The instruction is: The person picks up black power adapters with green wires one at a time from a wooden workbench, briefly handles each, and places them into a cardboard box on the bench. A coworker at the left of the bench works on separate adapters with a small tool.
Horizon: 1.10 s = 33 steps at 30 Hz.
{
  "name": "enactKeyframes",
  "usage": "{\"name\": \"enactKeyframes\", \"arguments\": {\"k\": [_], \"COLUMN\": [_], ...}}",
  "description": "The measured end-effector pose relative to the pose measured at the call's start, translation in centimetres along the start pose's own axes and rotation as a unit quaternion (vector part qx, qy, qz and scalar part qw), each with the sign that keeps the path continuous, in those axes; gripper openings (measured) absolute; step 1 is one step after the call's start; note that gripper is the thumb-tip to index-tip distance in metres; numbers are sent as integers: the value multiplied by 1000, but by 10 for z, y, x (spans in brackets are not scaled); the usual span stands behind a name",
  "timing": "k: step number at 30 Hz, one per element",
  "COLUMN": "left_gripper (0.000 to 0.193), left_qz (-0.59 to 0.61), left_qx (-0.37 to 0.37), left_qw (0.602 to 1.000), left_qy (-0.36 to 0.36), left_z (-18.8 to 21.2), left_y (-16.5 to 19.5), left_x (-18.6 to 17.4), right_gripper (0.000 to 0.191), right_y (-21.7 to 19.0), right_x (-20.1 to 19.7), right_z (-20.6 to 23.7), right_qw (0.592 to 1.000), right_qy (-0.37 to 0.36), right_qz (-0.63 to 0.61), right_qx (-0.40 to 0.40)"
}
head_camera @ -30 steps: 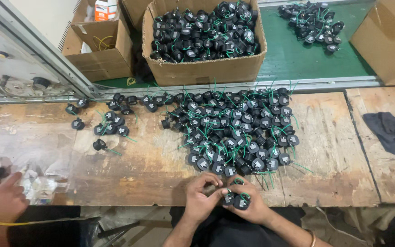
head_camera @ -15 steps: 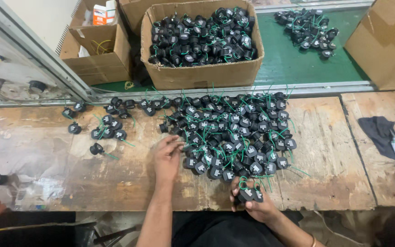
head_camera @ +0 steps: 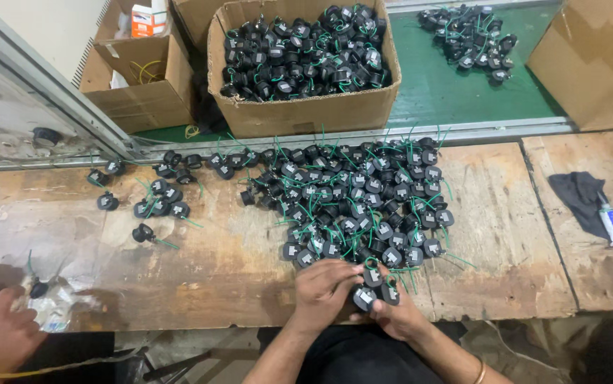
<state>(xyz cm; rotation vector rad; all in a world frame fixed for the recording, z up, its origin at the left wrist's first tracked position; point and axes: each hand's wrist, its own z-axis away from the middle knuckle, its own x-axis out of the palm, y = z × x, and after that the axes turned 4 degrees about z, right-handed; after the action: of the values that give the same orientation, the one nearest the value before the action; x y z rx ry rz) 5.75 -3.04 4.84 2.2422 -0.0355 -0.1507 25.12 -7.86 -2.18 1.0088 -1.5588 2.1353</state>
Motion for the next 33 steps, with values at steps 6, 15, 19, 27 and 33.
{"name": "enactKeyframes", "arguments": {"k": [6, 15, 19, 27, 33], "left_gripper": [20, 28, 26, 31, 43], "left_qz": [7, 135, 48, -257, -384], "left_qx": [32, -228, -220, -55, -27], "left_qw": [999, 964, 974, 958, 923], "left_qy": [-40, -7, 0, 115, -2], "left_z": [-3, 36, 32, -45, -49], "left_y": [7, -7, -12, -56, -86], "left_x": [-7, 6, 8, -81, -88], "right_gripper": [74, 60, 64, 70, 68], "right_y": [-2, 1, 2, -4, -7], "right_x": [-4, -1, -2, -11, -14], "right_z": [3, 1, 1, -1, -4], "right_qw": [1000, 904, 906, 993, 983], "right_qy": [29, 7, 15, -54, -89], "right_qz": [2, 389, 379, -99, -159], "right_qx": [5, -176, -186, -37, -26]}}
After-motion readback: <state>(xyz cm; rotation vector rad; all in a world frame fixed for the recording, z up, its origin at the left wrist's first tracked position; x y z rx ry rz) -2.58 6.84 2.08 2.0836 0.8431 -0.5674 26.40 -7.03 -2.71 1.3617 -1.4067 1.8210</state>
